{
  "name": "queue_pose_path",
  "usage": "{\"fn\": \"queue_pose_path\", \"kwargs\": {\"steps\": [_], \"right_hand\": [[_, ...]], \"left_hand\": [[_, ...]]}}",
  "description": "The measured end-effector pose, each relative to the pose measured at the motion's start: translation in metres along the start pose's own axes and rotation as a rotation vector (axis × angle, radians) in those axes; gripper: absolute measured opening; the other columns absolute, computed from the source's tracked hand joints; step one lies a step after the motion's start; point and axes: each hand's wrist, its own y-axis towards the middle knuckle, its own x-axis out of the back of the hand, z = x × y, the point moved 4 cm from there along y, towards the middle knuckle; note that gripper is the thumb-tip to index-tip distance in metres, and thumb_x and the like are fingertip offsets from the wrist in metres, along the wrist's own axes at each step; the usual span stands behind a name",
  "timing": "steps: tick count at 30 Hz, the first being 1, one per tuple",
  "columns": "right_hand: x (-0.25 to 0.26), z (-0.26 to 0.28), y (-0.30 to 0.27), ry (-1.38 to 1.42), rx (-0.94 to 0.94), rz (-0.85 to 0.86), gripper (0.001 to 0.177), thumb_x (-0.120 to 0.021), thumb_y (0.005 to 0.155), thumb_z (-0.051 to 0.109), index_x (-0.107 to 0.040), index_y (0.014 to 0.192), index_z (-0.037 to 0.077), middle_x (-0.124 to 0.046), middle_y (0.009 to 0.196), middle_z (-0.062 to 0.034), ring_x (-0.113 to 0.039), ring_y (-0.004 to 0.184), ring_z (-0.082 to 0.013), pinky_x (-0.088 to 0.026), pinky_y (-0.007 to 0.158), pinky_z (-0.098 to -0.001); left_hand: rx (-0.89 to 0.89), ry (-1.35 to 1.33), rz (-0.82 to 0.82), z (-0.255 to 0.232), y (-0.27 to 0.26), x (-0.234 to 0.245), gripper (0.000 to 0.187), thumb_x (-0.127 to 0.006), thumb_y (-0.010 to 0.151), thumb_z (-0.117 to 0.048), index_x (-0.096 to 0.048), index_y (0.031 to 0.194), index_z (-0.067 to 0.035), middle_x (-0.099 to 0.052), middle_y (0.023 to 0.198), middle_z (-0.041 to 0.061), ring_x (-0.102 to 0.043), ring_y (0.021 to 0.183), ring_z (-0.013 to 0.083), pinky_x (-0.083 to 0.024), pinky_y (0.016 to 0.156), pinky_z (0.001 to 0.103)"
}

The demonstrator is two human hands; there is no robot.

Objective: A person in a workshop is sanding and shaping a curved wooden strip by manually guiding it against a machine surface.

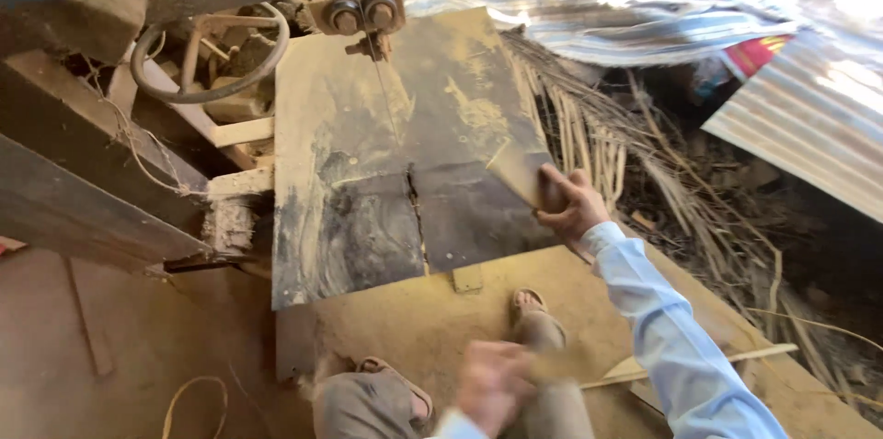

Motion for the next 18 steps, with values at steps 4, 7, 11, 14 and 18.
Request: {"fn": "queue_pose_path", "kwargs": {"steps": [4,7,11,14,18], "right_hand": [[0.065,0.036,-0.054,0.309,-0.052,-0.337,0.101,-0.091,0.065,0.034,-0.048,0.156,0.03,-0.045,0.114,-0.0065,-0.05,0.101,-0.0243,-0.045,0.097,-0.0337],[0.114,0.132,-0.095,0.254,-0.292,-0.176,0.109,-0.089,0.07,0.042,-0.031,0.162,0.038,-0.047,0.128,-0.012,-0.051,0.113,-0.0291,-0.049,0.099,-0.0462],[0.089,0.175,-0.094,0.299,-0.348,-0.073,0.109,-0.088,0.068,0.051,-0.031,0.161,0.041,-0.051,0.136,-0.0206,-0.065,0.112,-0.0363,-0.049,0.108,-0.0426],[0.051,0.201,-0.104,0.335,-0.434,0.064,0.11,-0.089,0.068,0.05,-0.029,0.161,0.049,-0.041,0.133,-0.0128,-0.056,0.121,-0.0361,-0.045,0.112,-0.0431],[-0.027,0.194,-0.106,0.391,-0.449,0.145,0.108,-0.089,0.065,0.051,-0.035,0.159,0.047,-0.042,0.132,-0.0099,-0.058,0.123,-0.0293,-0.042,0.116,-0.0364]], "left_hand": [[-0.893,0.744,0.457,0.088,-0.026,-0.057,0.074,-0.072,0.076,-0.062,-0.064,0.136,-0.018,-0.059,0.136,0.009,-0.056,0.124,0.0307,-0.041,0.107,0.044],[-0.329,0.67,0.542,0.069,-0.057,-0.08,0.1,-0.071,0.066,-0.071,-0.049,0.148,-0.018,-0.059,0.138,0.007,-0.052,0.127,0.022,-0.035,0.113,0.036],[0.203,-0.306,0.795,0.044,-0.111,-0.106,0.07,-0.081,0.071,-0.012,-0.056,0.136,-0.006,-0.07,0.127,0.007,-0.068,0.119,0.0193,-0.054,0.109,0.036],[0.39,-0.118,0.69,0.118,-0.117,-0.081,0.047,-0.081,0.09,-0.015,-0.064,0.131,-0.003,-0.074,0.117,0.012,-0.076,0.098,0.0236,-0.067,0.085,0.029],[0.476,-0.014,0.466,0.083,-0.146,-0.058,0.027,-0.075,0.09,-0.017,-0.073,0.112,0.0,-0.076,0.098,0.011,-0.076,0.08,0.0202,-0.068,0.077,0.029]]}}
